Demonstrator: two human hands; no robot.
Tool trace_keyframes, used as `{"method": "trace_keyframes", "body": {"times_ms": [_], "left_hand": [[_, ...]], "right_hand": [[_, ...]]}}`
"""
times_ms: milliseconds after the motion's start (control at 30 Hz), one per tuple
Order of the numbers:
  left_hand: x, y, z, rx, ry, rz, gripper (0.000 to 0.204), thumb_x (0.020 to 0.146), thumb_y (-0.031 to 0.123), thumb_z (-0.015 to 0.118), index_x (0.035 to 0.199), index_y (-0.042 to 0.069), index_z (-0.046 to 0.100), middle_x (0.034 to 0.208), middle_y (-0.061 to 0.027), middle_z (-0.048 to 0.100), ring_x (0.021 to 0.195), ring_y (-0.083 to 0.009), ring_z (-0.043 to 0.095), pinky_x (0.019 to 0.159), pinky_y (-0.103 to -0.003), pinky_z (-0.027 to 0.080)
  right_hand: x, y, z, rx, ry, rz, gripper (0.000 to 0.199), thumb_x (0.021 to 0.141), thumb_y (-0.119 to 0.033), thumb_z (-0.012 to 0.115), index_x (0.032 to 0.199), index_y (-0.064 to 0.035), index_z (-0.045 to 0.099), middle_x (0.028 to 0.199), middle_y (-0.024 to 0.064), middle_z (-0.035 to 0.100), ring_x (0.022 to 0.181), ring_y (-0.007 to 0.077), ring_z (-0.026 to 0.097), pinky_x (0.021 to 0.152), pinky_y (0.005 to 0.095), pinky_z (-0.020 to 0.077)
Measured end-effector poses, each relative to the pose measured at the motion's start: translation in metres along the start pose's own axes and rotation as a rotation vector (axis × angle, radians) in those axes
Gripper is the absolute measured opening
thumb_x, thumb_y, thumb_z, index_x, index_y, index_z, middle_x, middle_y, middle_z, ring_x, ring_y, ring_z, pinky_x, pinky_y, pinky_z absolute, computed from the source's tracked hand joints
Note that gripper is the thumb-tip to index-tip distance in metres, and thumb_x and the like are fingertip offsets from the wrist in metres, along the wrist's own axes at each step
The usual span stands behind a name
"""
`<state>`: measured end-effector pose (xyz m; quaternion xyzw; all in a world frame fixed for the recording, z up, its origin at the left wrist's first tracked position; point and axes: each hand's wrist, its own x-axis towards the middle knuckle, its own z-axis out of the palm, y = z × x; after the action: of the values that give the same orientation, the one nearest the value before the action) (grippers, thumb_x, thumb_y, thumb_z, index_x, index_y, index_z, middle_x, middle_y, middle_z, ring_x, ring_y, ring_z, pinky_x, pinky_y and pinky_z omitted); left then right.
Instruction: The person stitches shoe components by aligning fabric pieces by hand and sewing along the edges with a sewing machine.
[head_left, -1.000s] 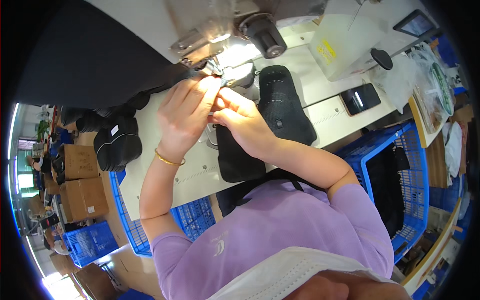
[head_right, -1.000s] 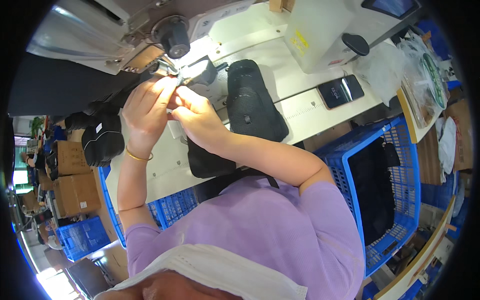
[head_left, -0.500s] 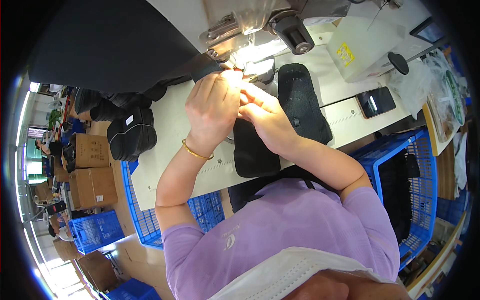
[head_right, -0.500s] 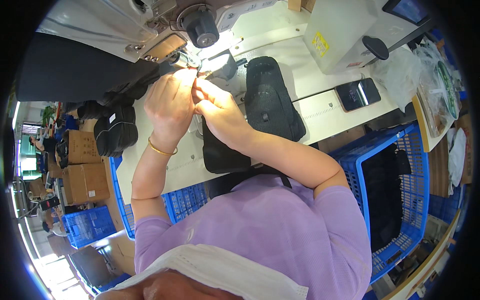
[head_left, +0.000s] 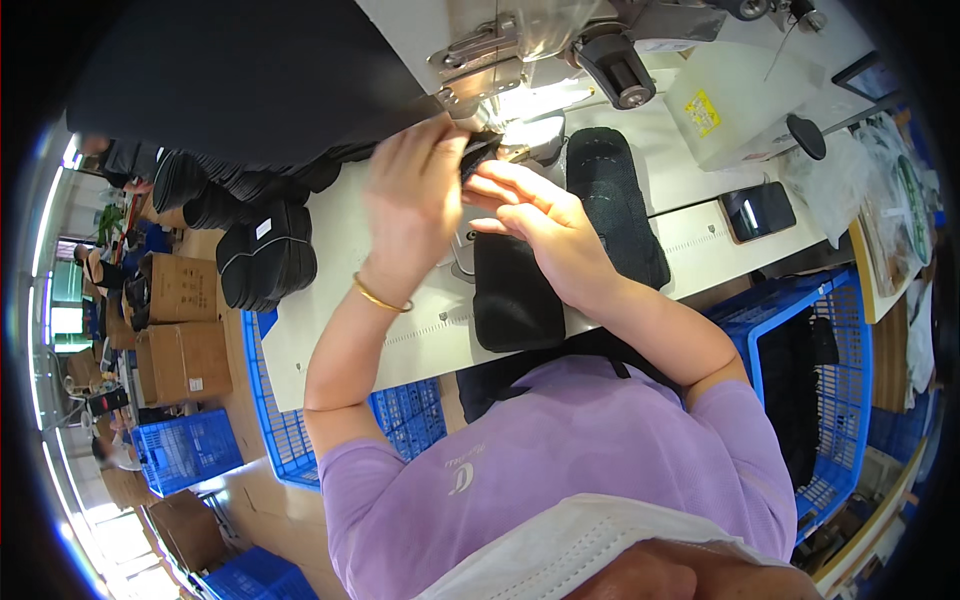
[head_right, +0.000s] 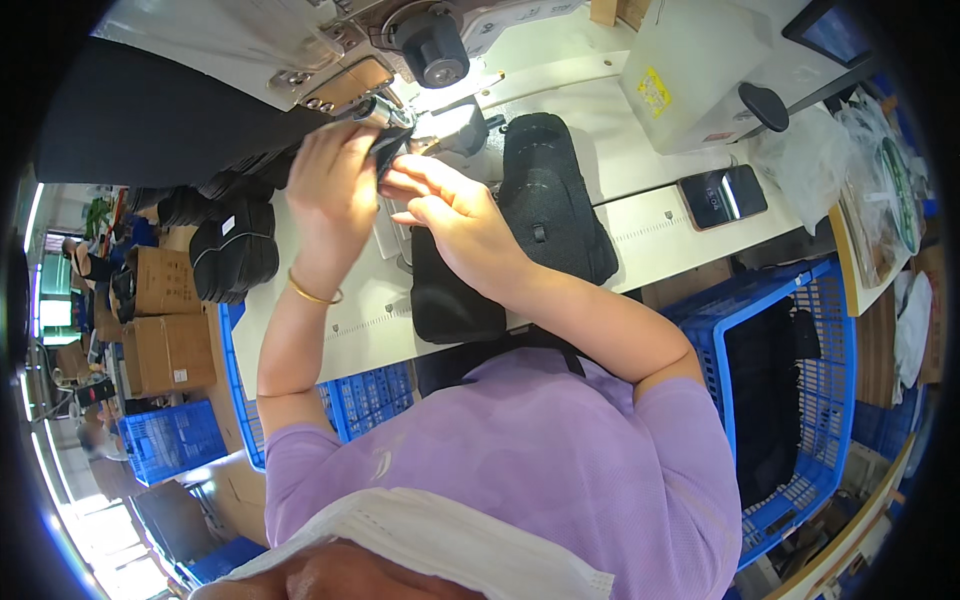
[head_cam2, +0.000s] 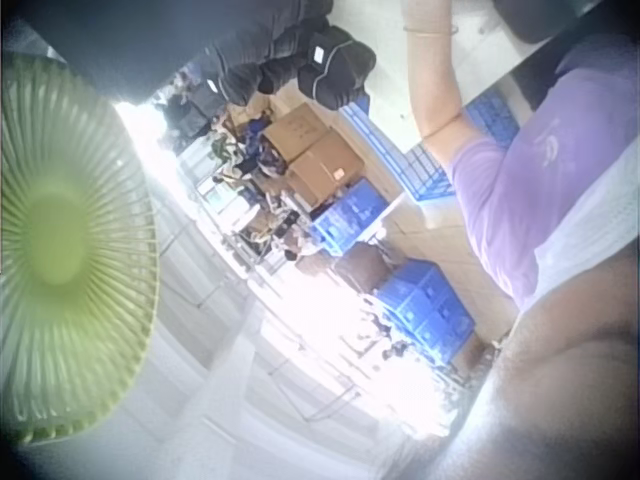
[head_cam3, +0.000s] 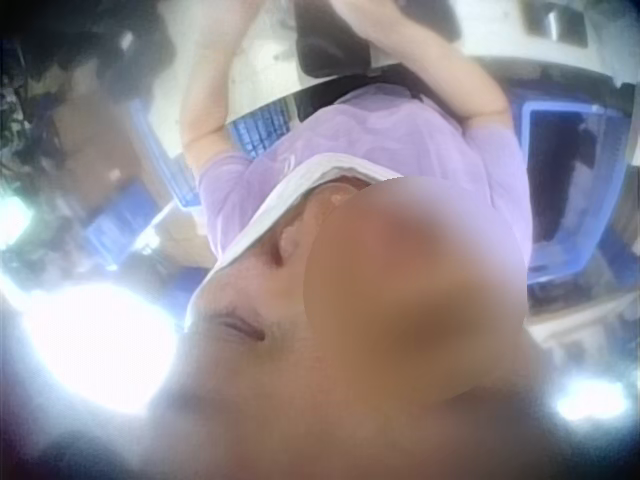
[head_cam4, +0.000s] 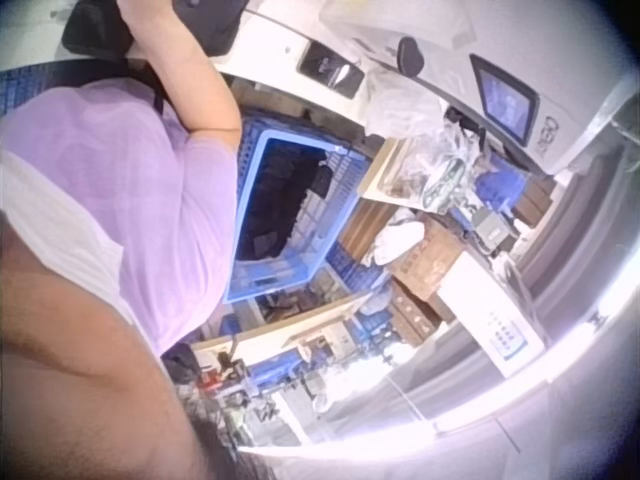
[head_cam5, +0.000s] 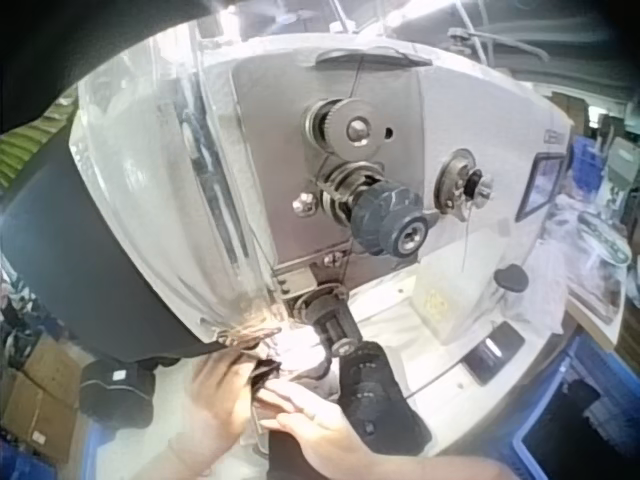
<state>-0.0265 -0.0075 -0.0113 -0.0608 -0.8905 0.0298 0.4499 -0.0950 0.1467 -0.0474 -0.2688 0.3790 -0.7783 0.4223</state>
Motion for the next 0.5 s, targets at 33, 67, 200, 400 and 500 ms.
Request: {"method": "trace_keyframes", "body": {"times_ms": [33,67,200,400,500], "left_hand": [[0.002,-0.003,-0.007,0.051,-0.066,-0.044,0.028,0.073,-0.005,0.069,0.101,0.001,0.070,0.096,-0.0120,0.068,0.087,-0.0291,0.066,0.075,-0.036,0.053],[0.002,-0.004,-0.014,-0.053,-0.134,-0.123,0.032,0.073,-0.006,0.068,0.104,0.002,0.070,0.104,-0.0116,0.067,0.093,-0.0290,0.064,0.080,-0.036,0.052],[0.013,0.017,-0.027,-0.242,-0.187,-0.017,0.039,0.066,-0.001,0.067,0.105,0.001,0.070,0.102,-0.0107,0.066,0.082,-0.0264,0.061,0.072,-0.036,0.052],[0.000,0.038,-0.022,-0.080,-0.177,-0.030,0.043,0.063,-0.002,0.065,0.106,-0.003,0.069,0.106,-0.0116,0.066,0.087,-0.0271,0.061,0.075,-0.035,0.053],[-0.004,0.048,-0.017,-0.051,-0.179,-0.074,0.043,0.065,-0.009,0.062,0.108,-0.005,0.069,0.108,-0.0133,0.066,0.091,-0.0296,0.062,0.081,-0.037,0.054]], "right_hand": [[-0.001,0.000,-0.001,-0.005,0.007,-0.003,0.044,0.096,-0.003,0.046,0.139,0.0062,0.044,0.135,0.0109,0.055,0.123,0.0160,0.053,0.100,0.0310,0.0455],[-0.001,-0.001,-0.001,-0.005,0.010,-0.004,0.044,0.096,-0.003,0.046,0.139,0.0062,0.044,0.135,0.0109,0.055,0.123,0.0160,0.053,0.100,0.0310,0.0455],[-0.002,-0.006,0.002,-0.132,-0.061,-0.104,0.035,0.097,-0.005,0.049,0.131,0.0048,0.051,0.123,0.0065,0.060,0.112,0.0110,0.054,0.096,0.0267,0.0446],[-0.009,-0.009,0.002,-0.129,-0.072,-0.052,0.030,0.097,-0.003,0.046,0.125,0.0037,0.055,0.111,0.0048,0.063,0.102,0.0087,0.057,0.091,0.0291,0.0511],[-0.010,-0.008,-0.002,-0.111,-0.047,-0.060,0.030,0.097,-0.003,0.045,0.125,0.0036,0.055,0.109,0.0042,0.063,0.100,0.0090,0.058,0.088,0.0314,0.0544]]}}
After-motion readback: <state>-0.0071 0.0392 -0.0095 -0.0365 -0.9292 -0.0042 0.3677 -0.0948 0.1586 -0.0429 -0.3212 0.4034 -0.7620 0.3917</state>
